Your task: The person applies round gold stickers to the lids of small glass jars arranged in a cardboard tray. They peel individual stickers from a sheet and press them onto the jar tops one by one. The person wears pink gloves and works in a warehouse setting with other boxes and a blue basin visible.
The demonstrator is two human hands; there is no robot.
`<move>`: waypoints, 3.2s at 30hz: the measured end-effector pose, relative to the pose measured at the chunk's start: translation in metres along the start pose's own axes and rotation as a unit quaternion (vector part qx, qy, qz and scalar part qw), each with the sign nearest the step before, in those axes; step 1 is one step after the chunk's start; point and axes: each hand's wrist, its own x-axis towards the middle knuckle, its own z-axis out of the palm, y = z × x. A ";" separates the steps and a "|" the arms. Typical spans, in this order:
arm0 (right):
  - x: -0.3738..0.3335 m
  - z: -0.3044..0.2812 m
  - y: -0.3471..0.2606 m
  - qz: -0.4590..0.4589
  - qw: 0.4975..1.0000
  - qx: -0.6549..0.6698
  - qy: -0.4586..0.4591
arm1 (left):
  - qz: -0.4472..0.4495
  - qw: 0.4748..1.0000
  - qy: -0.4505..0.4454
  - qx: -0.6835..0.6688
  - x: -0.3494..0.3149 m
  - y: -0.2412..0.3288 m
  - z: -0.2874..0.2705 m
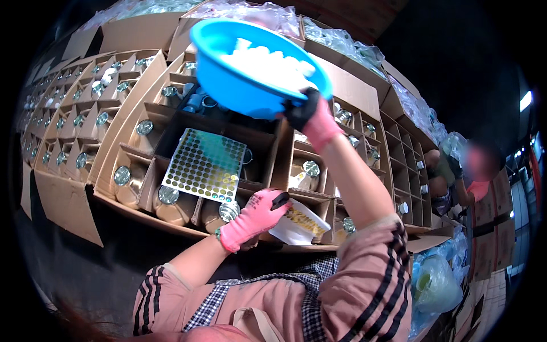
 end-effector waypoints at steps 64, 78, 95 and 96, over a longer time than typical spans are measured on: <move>-0.124 -0.111 0.176 -0.237 0.934 -0.196 0.182 | -0.018 0.907 0.418 -0.039 -0.045 -0.005 -0.233; -0.131 -0.133 0.185 -0.245 0.882 -0.370 0.161 | -0.415 0.621 0.504 0.433 -0.083 -0.079 -0.494; -0.140 -0.118 0.187 -0.182 0.927 -0.235 0.230 | -0.460 0.646 0.054 0.607 -0.139 -0.075 -0.399; -0.137 -0.117 0.187 -0.179 0.931 -0.240 0.212 | -0.461 0.646 0.057 0.606 -0.145 -0.075 -0.406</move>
